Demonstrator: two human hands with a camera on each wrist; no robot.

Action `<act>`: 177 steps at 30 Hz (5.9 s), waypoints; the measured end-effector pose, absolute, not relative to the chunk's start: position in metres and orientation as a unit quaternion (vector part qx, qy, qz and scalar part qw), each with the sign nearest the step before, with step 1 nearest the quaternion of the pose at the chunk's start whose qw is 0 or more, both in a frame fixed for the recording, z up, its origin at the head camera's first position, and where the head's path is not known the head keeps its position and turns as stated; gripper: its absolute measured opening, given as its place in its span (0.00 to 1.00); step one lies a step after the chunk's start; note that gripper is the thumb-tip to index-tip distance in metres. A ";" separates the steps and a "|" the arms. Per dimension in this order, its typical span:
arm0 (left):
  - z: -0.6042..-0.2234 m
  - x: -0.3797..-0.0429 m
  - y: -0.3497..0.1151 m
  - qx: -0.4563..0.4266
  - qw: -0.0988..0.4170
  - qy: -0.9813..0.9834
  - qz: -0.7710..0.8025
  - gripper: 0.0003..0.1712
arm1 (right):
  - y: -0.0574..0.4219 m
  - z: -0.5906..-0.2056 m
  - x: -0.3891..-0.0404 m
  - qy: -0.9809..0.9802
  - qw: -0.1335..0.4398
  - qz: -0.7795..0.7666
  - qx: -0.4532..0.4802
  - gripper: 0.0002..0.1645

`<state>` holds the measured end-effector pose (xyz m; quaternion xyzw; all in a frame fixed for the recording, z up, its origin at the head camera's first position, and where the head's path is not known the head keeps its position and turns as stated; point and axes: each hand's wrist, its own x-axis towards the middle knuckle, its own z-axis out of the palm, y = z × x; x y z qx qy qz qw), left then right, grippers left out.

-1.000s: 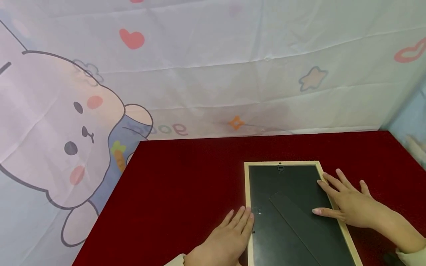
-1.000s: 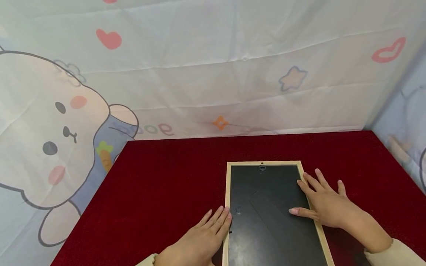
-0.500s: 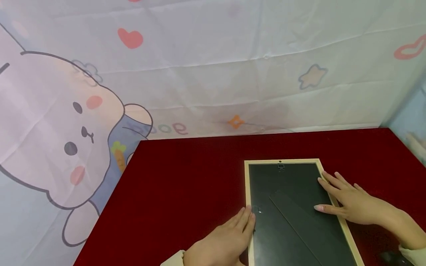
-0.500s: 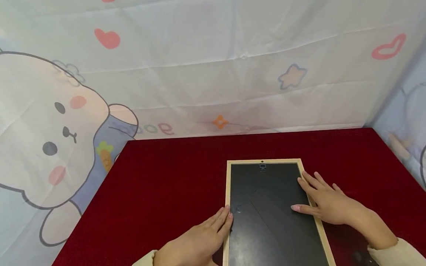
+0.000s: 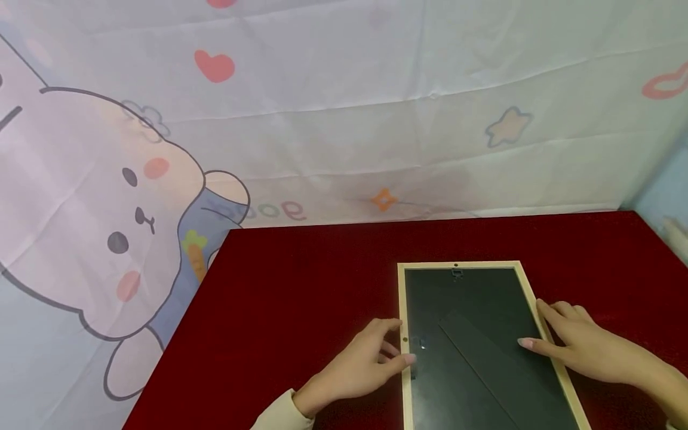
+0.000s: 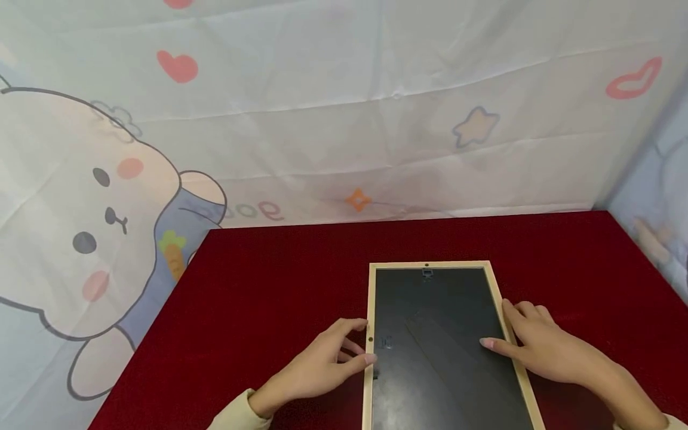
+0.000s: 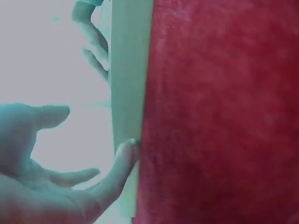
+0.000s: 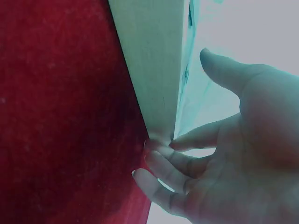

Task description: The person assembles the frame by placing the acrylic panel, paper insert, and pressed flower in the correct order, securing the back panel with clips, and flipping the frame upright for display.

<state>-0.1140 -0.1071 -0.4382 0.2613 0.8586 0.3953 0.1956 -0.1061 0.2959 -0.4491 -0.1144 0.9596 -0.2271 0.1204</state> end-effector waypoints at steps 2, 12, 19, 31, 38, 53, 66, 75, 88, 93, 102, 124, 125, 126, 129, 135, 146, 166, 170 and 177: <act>-0.441 -0.117 -0.107 0.230 0.195 0.859 0.413 0.42 | 0.296 -0.448 -0.106 0.957 0.130 -0.233 -0.112 0.56; -0.449 -0.120 -0.097 0.191 0.217 0.858 0.425 0.37 | 0.288 -0.449 -0.109 0.935 0.169 -0.299 -0.084 0.44; -0.446 -0.108 -0.095 0.158 0.218 0.826 0.496 0.34 | 0.279 -0.447 -0.103 0.948 0.124 -0.286 -0.061 0.40; -0.417 -0.113 -0.101 0.158 0.083 0.820 0.544 0.34 | 0.263 -0.395 -0.106 0.951 0.000 -0.308 -0.029 0.51; -0.393 -0.143 -0.110 0.155 0.032 0.776 0.610 0.35 | 0.262 -0.372 -0.121 0.900 -0.099 -0.424 -0.029 0.34; -0.374 -0.178 -0.137 0.181 -0.017 0.810 0.558 0.25 | 0.255 -0.368 -0.148 0.789 -0.158 -0.592 -0.053 0.35; -0.378 -0.197 -0.148 0.217 -0.049 0.819 0.530 0.23 | 0.243 -0.365 -0.155 0.787 -0.193 -0.582 -0.058 0.28; -0.380 -0.193 -0.153 0.238 -0.079 0.852 0.459 0.27 | 0.223 -0.340 -0.122 0.850 -0.291 -0.429 -0.099 0.13; -0.376 -0.193 -0.155 0.277 -0.070 0.856 0.430 0.27 | 0.192 -0.362 -0.125 0.908 -0.094 -0.359 -0.195 0.21; -0.374 -0.192 -0.154 0.274 -0.067 0.858 0.429 0.27 | 0.191 -0.362 -0.125 0.911 -0.101 -0.354 -0.186 0.20; -0.372 -0.190 -0.154 0.276 -0.065 0.857 0.430 0.28 | 0.192 -0.362 -0.126 0.897 -0.055 -0.403 -0.173 0.24; -0.374 -0.183 -0.154 0.297 -0.078 0.858 0.413 0.28 | 0.188 -0.369 -0.123 0.899 0.023 -0.368 -0.236 0.18; -0.374 -0.183 -0.154 0.303 -0.086 0.855 0.413 0.28 | 0.188 -0.369 -0.122 0.897 0.028 -0.369 -0.242 0.17; -0.374 -0.182 -0.154 0.309 -0.095 0.851 0.414 0.27 | 0.188 -0.369 -0.121 0.895 0.031 -0.368 -0.250 0.16; -0.374 -0.181 -0.155 0.329 -0.122 0.835 0.423 0.25 | 0.189 -0.368 -0.118 0.888 0.044 -0.365 -0.275 0.12; -0.376 -0.181 -0.153 0.366 -0.174 0.808 0.427 0.21 | 0.189 -0.367 -0.116 0.879 0.074 -0.358 -0.307 0.06; -0.381 -0.187 -0.152 0.337 -0.106 0.841 0.409 0.33 | 0.195 -0.364 -0.119 0.880 0.083 -0.344 -0.318 0.15; -0.371 -0.192 -0.166 0.359 -0.080 0.874 0.317 0.20 | 0.268 -0.316 -0.081 0.826 -0.276 -0.463 -0.163 0.25; -0.374 -0.192 -0.165 0.377 -0.101 0.872 0.297 0.16 | 0.287 -0.330 -0.088 0.711 -0.179 -0.622 -0.277 0.28; -0.374 -0.189 -0.165 0.395 -0.140 0.863 0.281 0.13 | 0.293 -0.319 -0.086 0.699 -0.052 -0.670 -0.242 0.33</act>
